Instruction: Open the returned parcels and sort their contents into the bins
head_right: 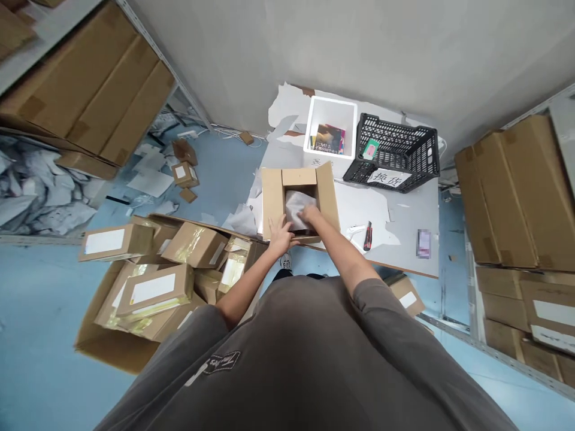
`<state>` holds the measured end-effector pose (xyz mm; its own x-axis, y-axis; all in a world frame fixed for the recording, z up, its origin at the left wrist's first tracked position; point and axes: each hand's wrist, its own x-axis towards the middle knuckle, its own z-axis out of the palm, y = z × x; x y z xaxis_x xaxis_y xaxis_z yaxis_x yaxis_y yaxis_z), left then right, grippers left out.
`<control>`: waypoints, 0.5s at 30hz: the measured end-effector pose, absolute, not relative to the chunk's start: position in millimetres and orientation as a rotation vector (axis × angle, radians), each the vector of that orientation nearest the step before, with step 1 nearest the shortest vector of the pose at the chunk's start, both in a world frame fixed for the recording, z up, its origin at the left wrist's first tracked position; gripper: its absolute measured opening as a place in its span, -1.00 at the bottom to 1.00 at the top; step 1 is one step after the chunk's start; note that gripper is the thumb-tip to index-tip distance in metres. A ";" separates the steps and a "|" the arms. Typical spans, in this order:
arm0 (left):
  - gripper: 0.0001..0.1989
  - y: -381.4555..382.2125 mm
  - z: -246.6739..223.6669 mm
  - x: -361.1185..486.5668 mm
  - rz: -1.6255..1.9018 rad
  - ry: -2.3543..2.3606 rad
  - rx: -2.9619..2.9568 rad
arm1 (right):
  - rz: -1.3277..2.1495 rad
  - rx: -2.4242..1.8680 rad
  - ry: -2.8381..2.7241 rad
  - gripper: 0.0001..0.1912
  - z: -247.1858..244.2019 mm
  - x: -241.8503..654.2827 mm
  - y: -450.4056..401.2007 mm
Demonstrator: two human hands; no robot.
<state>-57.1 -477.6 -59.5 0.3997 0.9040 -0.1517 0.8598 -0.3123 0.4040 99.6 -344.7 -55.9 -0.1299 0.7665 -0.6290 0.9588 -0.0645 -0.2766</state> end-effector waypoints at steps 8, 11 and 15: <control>-0.88 -487.8 -69.5 -61.7 0.204 1.504 2.227 | -0.925 2.067 1.478 0.44 -127.4 46.6 -331.0; -0.87 -489.4 -71.8 -59.3 0.193 1.476 2.241 | -1.011 2.054 1.417 0.50 -147.7 42.8 -322.9; -0.85 -490.8 -70.0 -61.7 0.187 1.469 2.228 | -1.037 2.037 1.455 0.47 -157.3 44.4 -318.7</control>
<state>-61.7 -490.8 -70.0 0.4196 0.8973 -0.1368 0.8345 -0.3221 0.4470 44.4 -318.7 -157.3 0.1707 0.6098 -0.7739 0.9306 -0.3579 -0.0768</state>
